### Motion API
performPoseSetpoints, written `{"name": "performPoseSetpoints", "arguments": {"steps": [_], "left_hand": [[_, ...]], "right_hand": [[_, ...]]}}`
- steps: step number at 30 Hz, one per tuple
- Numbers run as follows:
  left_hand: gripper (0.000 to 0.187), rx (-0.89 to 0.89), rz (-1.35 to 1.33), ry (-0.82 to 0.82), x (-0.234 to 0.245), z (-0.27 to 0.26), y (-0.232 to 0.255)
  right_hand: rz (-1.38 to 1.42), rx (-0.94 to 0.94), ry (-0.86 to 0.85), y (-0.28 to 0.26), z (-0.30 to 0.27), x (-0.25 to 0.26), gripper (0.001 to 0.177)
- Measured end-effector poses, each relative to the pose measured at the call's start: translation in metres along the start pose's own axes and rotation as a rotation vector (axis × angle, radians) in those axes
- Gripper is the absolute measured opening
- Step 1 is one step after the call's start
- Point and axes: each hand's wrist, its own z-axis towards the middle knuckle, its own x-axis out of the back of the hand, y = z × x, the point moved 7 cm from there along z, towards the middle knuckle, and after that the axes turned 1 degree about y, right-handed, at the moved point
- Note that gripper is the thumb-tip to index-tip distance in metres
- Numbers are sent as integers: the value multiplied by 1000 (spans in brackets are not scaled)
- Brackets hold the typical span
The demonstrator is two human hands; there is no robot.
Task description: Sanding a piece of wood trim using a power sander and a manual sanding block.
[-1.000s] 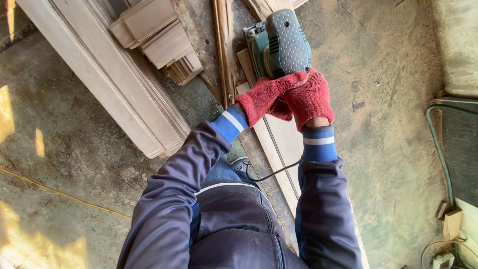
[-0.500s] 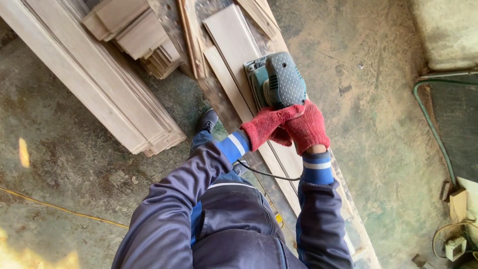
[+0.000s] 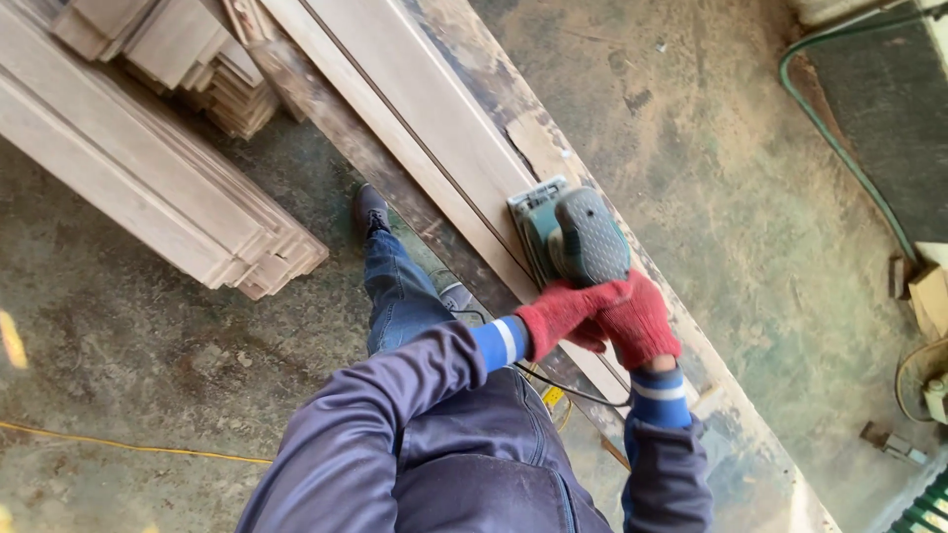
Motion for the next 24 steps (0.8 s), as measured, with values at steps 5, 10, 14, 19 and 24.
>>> {"name": "performPoseSetpoints", "arguments": {"steps": [5, 10, 14, 19, 24], "left_hand": [[76, 105, 108, -25, -46, 21, -94], [92, 231, 261, -117, -76, 7, -143], [77, 277, 377, -384, -91, 4, -168], [78, 303, 403, -421, -88, 2, -169], [80, 285, 329, -279, -67, 6, -153]], "right_hand": [[35, -31, 34, 130, -5, -19, 41], [-193, 49, 30, 232, -9, -39, 45], [63, 75, 121, 297, -20, -57, 53], [91, 84, 68, 271, -34, -51, 42], [104, 20, 23, 198, -31, -38, 30]]}}
